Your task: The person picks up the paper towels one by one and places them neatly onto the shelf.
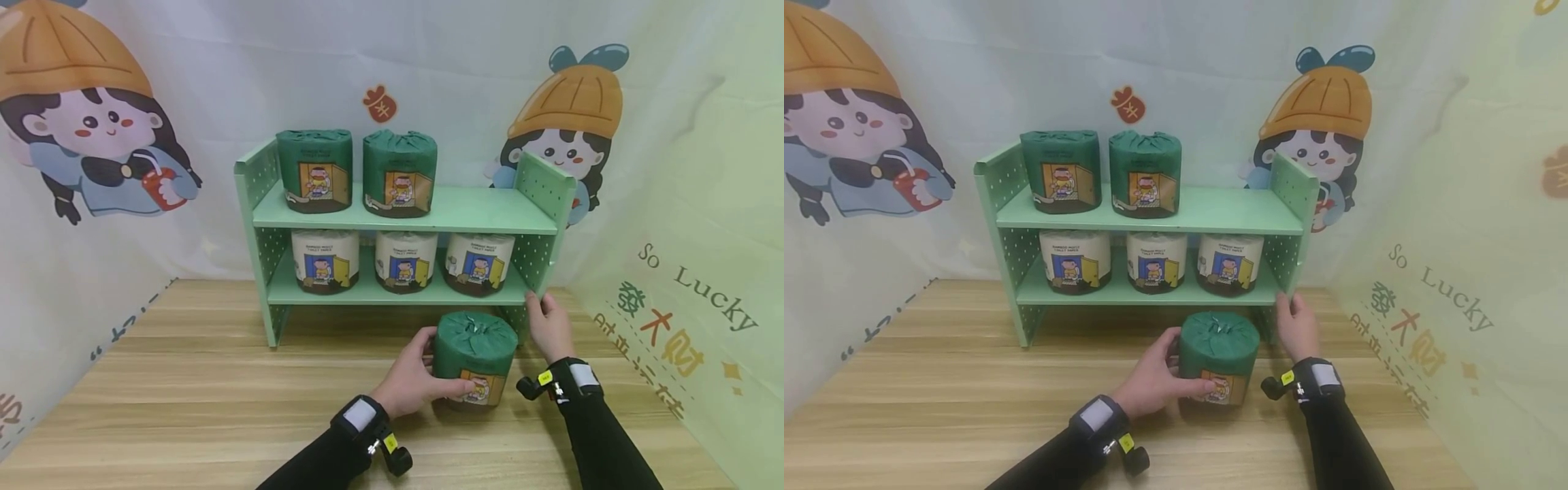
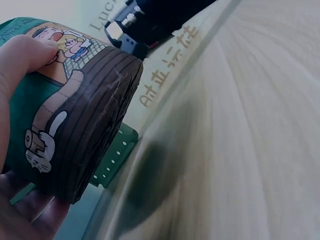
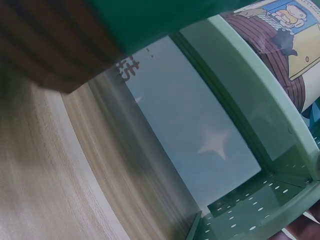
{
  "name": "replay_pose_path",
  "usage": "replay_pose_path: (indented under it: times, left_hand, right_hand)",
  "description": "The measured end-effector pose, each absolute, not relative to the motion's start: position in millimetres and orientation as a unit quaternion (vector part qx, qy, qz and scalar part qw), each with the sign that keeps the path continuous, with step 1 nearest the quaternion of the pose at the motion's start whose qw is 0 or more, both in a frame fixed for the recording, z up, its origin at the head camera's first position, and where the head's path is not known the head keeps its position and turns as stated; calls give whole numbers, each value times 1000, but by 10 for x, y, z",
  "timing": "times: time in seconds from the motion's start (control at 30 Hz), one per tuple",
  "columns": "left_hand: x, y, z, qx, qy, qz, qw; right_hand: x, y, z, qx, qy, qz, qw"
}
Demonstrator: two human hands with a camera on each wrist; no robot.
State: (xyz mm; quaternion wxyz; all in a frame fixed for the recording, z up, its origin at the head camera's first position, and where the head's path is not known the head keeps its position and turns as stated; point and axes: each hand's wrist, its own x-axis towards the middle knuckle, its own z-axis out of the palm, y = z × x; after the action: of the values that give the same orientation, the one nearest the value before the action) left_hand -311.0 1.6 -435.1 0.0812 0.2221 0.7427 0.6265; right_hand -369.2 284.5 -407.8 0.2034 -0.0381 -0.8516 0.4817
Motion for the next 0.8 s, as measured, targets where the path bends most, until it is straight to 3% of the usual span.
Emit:
replay_pose_path:
  times: [0.4,0.8]
  left_hand:
    - [-3043,41,-4125,244,733,633,55]
    - [-3033,52,-3691,294,694,656,41]
  right_hand:
    - [-3715,2855,-4101,-33,-854,467,226]
    - [-3713,2857,-4081,-31,-849,486,206]
